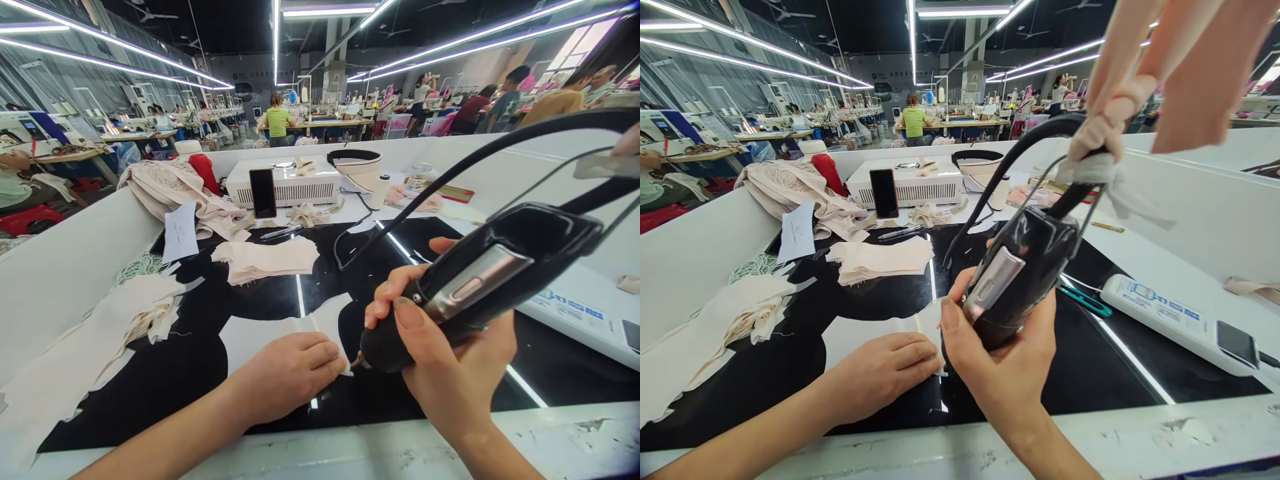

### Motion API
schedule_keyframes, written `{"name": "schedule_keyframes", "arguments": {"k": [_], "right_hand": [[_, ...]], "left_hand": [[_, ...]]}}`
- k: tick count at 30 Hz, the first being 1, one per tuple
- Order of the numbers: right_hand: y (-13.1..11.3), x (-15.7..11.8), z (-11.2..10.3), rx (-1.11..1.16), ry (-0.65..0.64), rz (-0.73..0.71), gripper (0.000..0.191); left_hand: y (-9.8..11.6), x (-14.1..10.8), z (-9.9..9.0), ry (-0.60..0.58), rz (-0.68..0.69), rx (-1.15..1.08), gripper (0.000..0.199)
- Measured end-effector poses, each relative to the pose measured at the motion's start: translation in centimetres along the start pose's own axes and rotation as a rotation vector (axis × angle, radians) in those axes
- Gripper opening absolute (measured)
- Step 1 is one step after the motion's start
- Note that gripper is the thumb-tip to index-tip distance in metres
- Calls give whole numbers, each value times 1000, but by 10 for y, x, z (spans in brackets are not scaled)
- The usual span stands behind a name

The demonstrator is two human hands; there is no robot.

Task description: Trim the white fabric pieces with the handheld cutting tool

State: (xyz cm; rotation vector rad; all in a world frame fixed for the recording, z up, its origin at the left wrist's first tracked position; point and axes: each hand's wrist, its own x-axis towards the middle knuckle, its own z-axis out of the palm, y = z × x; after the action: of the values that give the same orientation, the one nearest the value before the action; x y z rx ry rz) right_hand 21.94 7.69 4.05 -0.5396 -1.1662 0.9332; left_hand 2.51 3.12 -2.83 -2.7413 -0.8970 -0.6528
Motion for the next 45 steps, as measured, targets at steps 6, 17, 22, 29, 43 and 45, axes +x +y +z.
{"name": "schedule_keyframes", "arguments": {"k": [6,17,22,29,43,45], "right_hand": [[0,-1,1,-41,-5,7,39],[-9,-4,-6,-133,-81,17,48],[-16,9,-26,-247,-47,-50,49],[-2,40,-40,-220,96,-96,39],[5,35,-35,-166,51,-113,36],[6,35,-35,-174,49,-117,37]], "left_hand": [[0,1,1,-10,-4,4,24],[-1,-4,0,37,-89,-188,29],[10,-2,-8,-18,-61,-341,21],[19,6,-28,-81,-43,-341,25],[1,47,12,-15,34,-63,20],[0,47,15,-32,45,-53,19]]}}
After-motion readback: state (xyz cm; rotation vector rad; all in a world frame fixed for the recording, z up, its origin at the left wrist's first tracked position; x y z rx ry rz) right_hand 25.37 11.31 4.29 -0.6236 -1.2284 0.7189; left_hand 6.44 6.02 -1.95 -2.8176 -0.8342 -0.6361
